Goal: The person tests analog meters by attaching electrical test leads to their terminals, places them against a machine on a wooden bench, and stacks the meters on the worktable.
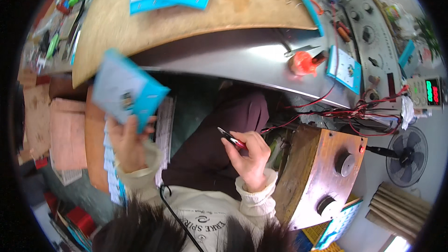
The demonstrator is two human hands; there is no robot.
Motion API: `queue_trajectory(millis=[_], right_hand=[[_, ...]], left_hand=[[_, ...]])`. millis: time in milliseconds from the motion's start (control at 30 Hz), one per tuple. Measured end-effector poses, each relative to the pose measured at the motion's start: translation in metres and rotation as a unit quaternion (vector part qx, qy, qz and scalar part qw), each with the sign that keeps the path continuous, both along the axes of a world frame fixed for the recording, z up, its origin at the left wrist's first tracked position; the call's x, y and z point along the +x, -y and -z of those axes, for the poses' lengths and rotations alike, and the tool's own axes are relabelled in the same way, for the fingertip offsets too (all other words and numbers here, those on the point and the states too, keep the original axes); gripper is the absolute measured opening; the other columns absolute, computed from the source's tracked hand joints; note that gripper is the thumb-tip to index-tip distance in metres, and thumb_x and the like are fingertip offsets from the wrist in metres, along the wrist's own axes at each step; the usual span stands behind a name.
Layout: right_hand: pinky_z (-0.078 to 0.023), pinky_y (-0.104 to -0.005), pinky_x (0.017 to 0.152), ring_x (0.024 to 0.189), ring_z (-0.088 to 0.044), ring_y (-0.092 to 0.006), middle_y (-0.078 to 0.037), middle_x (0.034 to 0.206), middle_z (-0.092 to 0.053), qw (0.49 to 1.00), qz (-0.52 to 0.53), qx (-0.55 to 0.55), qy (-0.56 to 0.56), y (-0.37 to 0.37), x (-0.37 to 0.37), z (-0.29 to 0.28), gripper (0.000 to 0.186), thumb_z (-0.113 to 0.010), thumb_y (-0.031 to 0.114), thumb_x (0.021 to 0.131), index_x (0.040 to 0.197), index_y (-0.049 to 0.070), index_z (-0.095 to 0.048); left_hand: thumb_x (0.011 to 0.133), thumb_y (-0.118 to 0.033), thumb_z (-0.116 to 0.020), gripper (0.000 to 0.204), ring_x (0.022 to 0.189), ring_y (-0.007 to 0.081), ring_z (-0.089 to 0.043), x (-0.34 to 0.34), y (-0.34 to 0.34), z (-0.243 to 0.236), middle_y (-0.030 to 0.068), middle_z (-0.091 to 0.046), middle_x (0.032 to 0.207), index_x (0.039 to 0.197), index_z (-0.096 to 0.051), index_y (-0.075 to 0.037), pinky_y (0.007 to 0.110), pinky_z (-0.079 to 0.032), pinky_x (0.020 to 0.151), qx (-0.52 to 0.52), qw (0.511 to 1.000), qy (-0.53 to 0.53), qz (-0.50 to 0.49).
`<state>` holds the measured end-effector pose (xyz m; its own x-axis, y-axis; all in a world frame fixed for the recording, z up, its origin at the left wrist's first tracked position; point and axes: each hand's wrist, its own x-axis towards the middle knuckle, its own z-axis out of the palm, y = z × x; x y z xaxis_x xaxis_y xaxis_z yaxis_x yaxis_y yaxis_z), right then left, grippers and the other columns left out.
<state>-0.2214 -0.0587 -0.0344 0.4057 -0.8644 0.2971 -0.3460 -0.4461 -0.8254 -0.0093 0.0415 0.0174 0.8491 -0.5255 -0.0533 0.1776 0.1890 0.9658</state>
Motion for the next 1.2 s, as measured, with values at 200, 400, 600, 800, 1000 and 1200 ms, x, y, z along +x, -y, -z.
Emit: queue_trajectory(millis=[200, 400, 600, 800, 1000, 1200], right_hand=[[-0.044, -0.0276, 0.049, 0.056, -0.057, -0.02, -0.01, 0.069, -0.059, 0.987, -0.11, 0.005, 0.118, -0.013, 0.009, -0.029, 0.029, -0.077, -0.008, 0.067, 0.091, -0.001, -0.062], [-0.044, -0.0308, 0.05, 0.054, -0.055, -0.0247, -0.01, 0.067, -0.054, 0.998, -0.063, -0.024, -0.002, -0.005, -0.003, -0.02, 0.023, -0.073, -0.007, 0.067, 0.085, -0.001, -0.06], [-0.041, -0.0293, 0.05, 0.055, -0.053, -0.0229, -0.009, 0.066, -0.052, 0.99, -0.067, 0.102, 0.066, 0.003, -0.033, -0.011, 0.019, -0.073, -0.005, 0.068, 0.079, 0.0, -0.059], [-0.044, -0.0336, 0.051, 0.057, -0.056, -0.0263, -0.01, 0.067, -0.054, 0.994, -0.081, -0.032, -0.064, 0.007, -0.051, -0.018, 0.021, -0.073, -0.004, 0.066, 0.082, 0.001, -0.059], [-0.045, -0.0302, 0.053, 0.062, -0.057, -0.0206, -0.009, 0.074, -0.056, 0.999, -0.003, 0.037, 0.017, -0.008, -0.038, -0.005, 0.027, -0.079, 0.001, 0.067, 0.087, 0.002, -0.061], [-0.046, -0.0204, 0.063, 0.078, -0.057, -0.0078, -0.004, 0.09, -0.059, 0.933, 0.079, 0.251, 0.245, -0.014, -0.04, -0.001, 0.026, -0.078, -0.007, 0.074, 0.09, 0.0, -0.058]], left_hand=[[0.098, -0.017, -0.052, 0.046, 0.069, 0.0157, -0.067, -0.025, 0.026, 0.012, 0.0155, -0.068, 0.1, 0.136, -0.035, 0.003, 0.021, -0.048, 0.056, 0.012, 0.952, -0.11, 0.286], [0.095, -0.013, -0.058, 0.059, 0.071, 0.0064, -0.061, -0.063, 0.047, 0.019, 0.0079, -0.067, 0.1, 0.145, -0.031, 0.001, 0.018, -0.047, 0.055, 0.053, 0.954, -0.003, 0.294], [0.095, -0.015, -0.059, 0.059, 0.068, 0.0052, -0.06, -0.088, 0.054, 0.034, 0.0067, -0.067, 0.098, 0.144, -0.032, 0.003, 0.018, -0.046, 0.052, 0.052, 0.942, -0.083, 0.322], [0.095, -0.015, -0.059, 0.06, 0.068, 0.005, -0.06, -0.11, 0.056, 0.041, 0.0062, -0.067, 0.099, 0.145, -0.031, 0.003, 0.017, -0.046, 0.053, 0.11, 0.95, 0.052, 0.289], [0.095, -0.014, -0.059, 0.056, 0.074, 0.0076, -0.063, -0.098, 0.062, 0.046, 0.0075, -0.066, 0.107, 0.142, -0.034, 0.002, 0.018, -0.049, 0.054, 0.051, 0.944, -0.07, 0.319], [0.095, -0.015, -0.058, 0.055, 0.076, 0.0102, -0.064, -0.086, 0.062, 0.053, 0.0088, -0.065, 0.11, 0.142, -0.034, 0.002, 0.02, -0.05, 0.054, 0.044, 0.945, -0.091, 0.311]])
